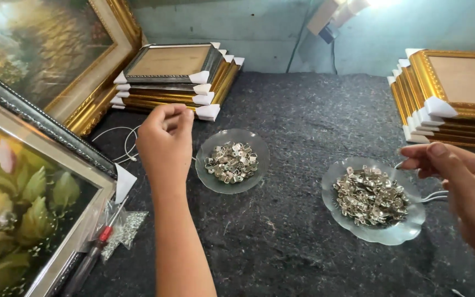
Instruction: The person is manually attaching small metal clips to white cords as part of an art framing assembly process.
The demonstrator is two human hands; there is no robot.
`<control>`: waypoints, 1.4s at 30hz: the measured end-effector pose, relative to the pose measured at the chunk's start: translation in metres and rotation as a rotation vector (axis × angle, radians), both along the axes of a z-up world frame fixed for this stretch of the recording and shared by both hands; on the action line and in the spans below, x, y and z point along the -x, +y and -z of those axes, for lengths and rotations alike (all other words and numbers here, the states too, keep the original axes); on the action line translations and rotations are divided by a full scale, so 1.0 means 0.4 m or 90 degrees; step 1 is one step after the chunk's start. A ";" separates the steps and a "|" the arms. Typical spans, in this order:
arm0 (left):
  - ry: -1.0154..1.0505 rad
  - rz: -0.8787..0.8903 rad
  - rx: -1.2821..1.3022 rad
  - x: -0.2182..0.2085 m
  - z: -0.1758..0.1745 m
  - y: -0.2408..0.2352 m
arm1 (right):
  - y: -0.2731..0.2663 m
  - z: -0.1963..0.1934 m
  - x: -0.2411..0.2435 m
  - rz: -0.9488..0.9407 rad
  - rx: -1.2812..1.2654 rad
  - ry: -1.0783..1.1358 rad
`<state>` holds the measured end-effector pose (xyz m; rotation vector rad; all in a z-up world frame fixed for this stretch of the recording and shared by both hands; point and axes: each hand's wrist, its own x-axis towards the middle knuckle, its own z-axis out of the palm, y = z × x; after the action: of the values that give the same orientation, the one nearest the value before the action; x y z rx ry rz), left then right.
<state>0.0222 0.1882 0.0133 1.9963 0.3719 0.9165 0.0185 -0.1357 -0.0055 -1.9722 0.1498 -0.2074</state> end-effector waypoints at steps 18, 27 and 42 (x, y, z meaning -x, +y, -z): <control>0.198 0.436 -0.194 -0.040 0.121 -0.401 | -0.006 0.149 -0.045 0.001 0.652 -0.064; 0.252 0.443 -0.268 -0.068 0.177 -0.409 | -0.026 0.176 -0.065 -0.009 0.698 -0.004; 0.228 0.439 -0.265 -0.053 0.144 -0.405 | -0.018 0.100 -0.041 -0.198 0.764 0.189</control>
<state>0.0434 0.0263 -0.0445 2.4275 -0.3409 0.2035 0.0348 -0.1428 -0.0456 -3.1738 -0.1377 0.2827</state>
